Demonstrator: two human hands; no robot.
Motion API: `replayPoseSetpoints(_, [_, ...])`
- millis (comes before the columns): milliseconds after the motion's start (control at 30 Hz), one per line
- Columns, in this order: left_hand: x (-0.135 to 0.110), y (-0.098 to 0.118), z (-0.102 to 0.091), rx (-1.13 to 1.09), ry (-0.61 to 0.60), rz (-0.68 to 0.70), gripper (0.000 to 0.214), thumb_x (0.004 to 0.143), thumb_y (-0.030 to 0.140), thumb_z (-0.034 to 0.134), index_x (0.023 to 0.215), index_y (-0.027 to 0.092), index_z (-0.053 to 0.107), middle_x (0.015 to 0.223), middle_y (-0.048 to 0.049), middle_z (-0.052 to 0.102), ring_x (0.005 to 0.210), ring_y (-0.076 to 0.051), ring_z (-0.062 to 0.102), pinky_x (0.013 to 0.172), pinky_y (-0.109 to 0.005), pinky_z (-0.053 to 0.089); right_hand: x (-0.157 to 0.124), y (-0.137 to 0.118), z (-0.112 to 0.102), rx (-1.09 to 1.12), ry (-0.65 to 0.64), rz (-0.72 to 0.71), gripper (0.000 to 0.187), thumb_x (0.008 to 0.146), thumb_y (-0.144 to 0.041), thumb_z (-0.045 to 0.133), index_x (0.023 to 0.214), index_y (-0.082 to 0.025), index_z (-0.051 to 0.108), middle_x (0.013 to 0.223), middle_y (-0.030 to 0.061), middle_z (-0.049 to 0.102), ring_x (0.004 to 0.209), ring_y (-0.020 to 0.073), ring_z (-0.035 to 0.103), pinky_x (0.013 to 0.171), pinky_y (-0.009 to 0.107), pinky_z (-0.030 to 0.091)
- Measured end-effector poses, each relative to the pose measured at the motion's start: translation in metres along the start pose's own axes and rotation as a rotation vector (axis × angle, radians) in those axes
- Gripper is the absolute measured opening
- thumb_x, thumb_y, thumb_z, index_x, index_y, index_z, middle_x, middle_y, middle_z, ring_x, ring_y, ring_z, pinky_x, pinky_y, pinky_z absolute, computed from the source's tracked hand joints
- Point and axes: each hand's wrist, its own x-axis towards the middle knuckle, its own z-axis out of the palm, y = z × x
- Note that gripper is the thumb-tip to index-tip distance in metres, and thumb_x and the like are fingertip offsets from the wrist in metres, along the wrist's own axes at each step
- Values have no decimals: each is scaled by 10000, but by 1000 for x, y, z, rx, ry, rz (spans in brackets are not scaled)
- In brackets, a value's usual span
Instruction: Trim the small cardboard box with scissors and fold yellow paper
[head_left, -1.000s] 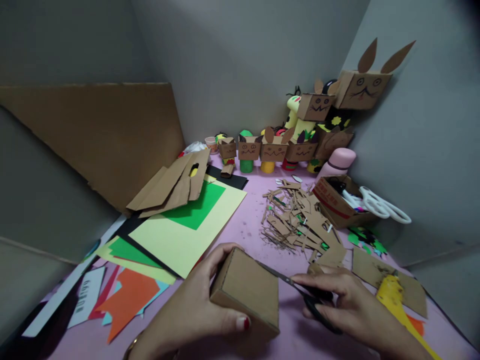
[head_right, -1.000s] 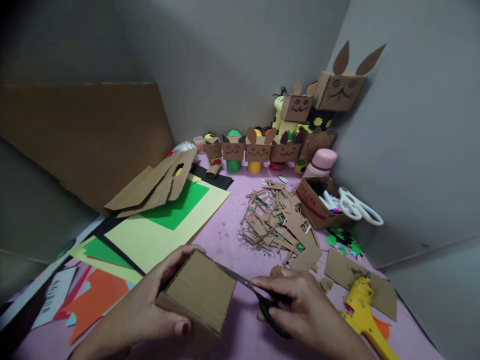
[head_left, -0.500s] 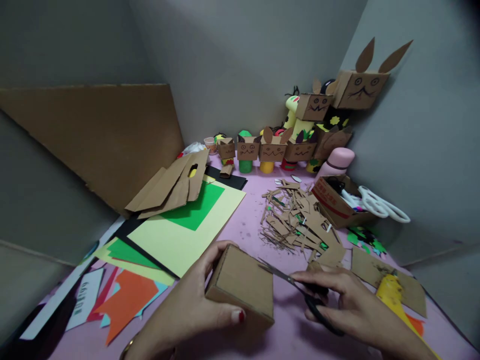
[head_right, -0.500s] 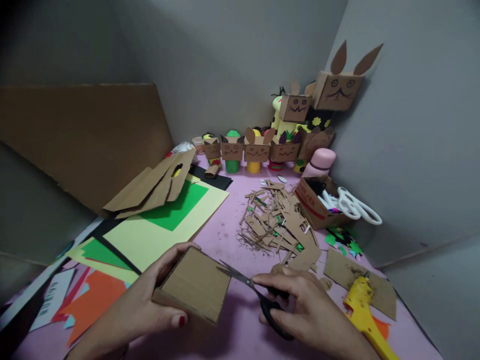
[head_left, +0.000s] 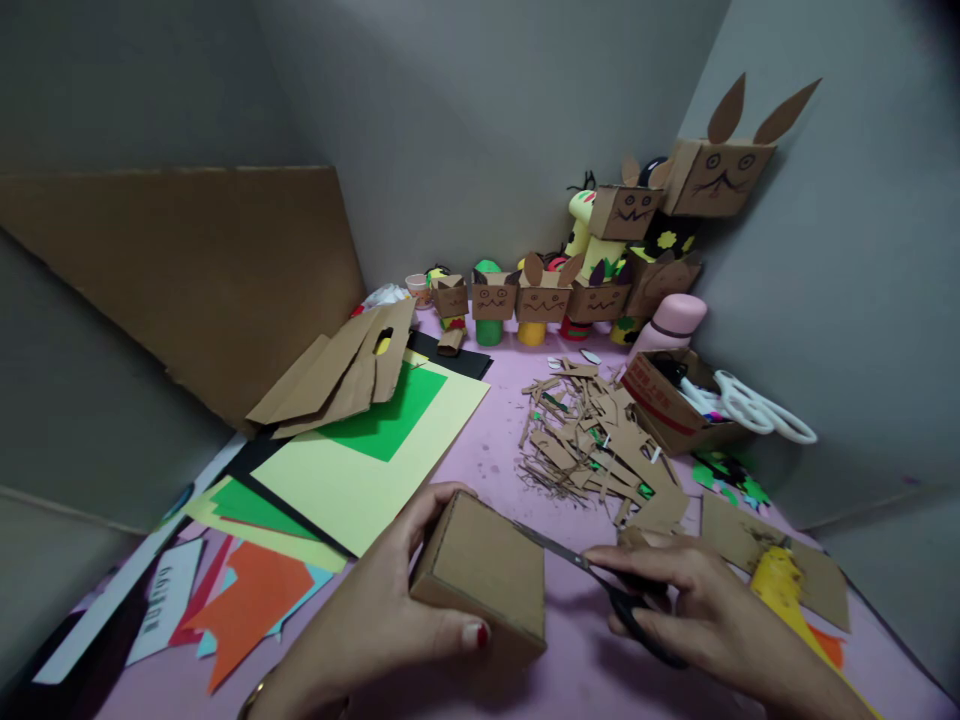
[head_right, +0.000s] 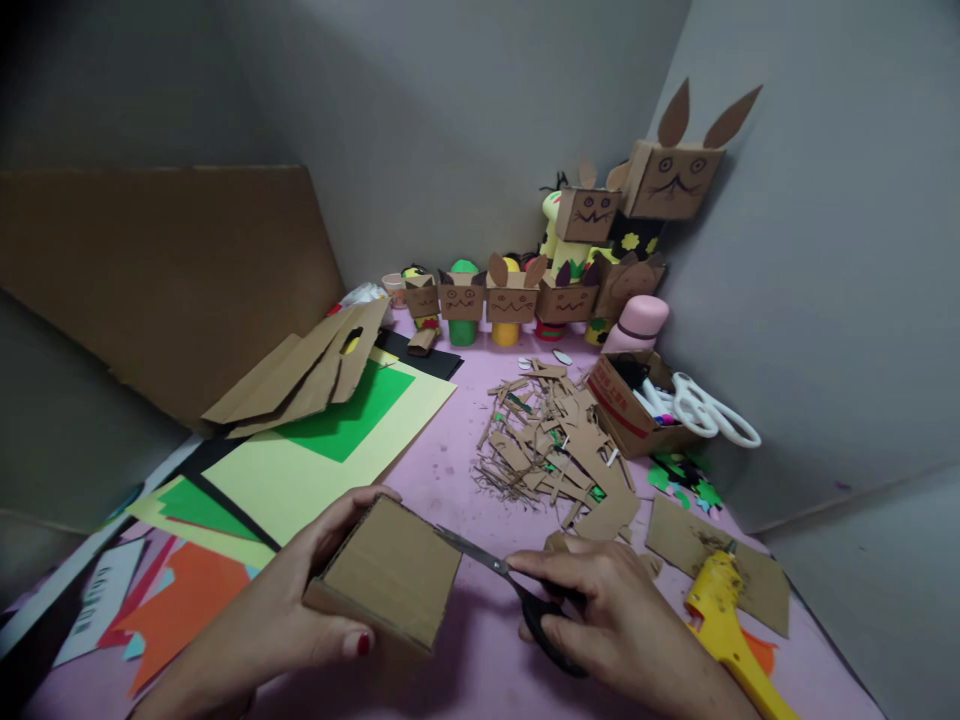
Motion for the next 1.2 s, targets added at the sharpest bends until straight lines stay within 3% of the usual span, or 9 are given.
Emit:
replayPoseSetpoints(400, [3, -1, 0, -39, -23, 6, 731, 562, 318, 782, 1202, 276, 431, 1116, -49, 596, 1000, -266, 561, 763, -336, 464, -1, 3, 5, -57, 72, -23, 477, 744, -127, 611, 1177, -326, 638, 717, 9, 669, 649, 158, 582, 560, 266, 358])
replayPoseSetpoints(667, [2, -5, -1, -57, -18, 3, 739, 565, 318, 782, 1211, 294, 425, 1137, -31, 589, 1006, -255, 559, 767, -326, 459, -1, -1, 3, -122, 78, -42, 380, 754, -152, 579, 1081, -308, 694, 693, 13, 645, 640, 168, 584, 546, 272, 340])
replayPoseSetpoints(1200, [5, -3, -1, -36, -25, 14, 758, 549, 395, 801, 1196, 293, 420, 1125, -23, 570, 999, -252, 541, 785, -330, 450, -1, -2, -3, -194, 11, -60, 363, 781, -142, 517, 1078, -267, 685, 683, 15, 620, 636, 162, 559, 565, 261, 320])
